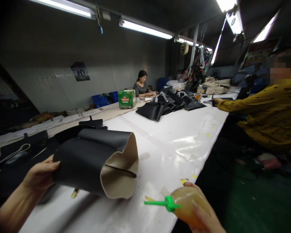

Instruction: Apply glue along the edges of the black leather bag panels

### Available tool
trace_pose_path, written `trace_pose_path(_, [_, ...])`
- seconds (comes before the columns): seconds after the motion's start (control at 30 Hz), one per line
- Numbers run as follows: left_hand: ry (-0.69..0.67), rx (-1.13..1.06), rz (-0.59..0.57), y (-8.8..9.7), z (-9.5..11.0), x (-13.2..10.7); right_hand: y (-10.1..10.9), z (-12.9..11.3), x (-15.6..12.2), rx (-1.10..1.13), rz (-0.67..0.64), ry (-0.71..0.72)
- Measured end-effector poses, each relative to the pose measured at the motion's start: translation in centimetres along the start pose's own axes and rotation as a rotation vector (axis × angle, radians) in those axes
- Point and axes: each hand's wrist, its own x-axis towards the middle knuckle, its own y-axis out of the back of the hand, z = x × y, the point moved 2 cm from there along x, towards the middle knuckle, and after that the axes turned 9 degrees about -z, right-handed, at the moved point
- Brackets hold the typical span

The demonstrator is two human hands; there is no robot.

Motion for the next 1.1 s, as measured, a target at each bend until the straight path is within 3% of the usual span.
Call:
trace_pose_path(0.1, [0.094, -0.032, -0.020, 0.8, -3.3, -0.4, -1.9, -0.7, 1.2, -0.179, -0.060, 0.097])
trace_pose_path(0.17, [0.111, -0.050, -0.018, 1.4, -4.1, -0.5, -2.9, -0.9, 2.9, -0.322, -0.087, 0.169])
trace_pose_path(0.33, [0.108, -0.059, -0.048, 2.1, -3.6, -0.1, -5.0, -0.6, 8.6, -0.676, -0.181, 0.378])
trace_pose_path(0.47, [0.118, -0.069, -0.068, 2.3, -3.4, 0.6, -6.8, -0.2, 12.6, -0.817, -0.234, 0.485])
trace_pose_path(0.67, [0.112, -0.082, -0.067, 2.0, -3.5, 1.5, -7.8, 0.5, 16.2, -0.902, -0.296, 0.506])
trace_pose_path(0.93, [0.095, -0.101, -0.100, 1.8, -3.8, 2.1, -6.2, 1.1, 16.0, -0.910, -0.443, 0.367])
trace_pose_path(1.1, [0.064, -0.110, -0.229, 2.4, -4.0, 2.1, -6.2, 1.3, 18.7, -0.854, -0.415, 0.360])
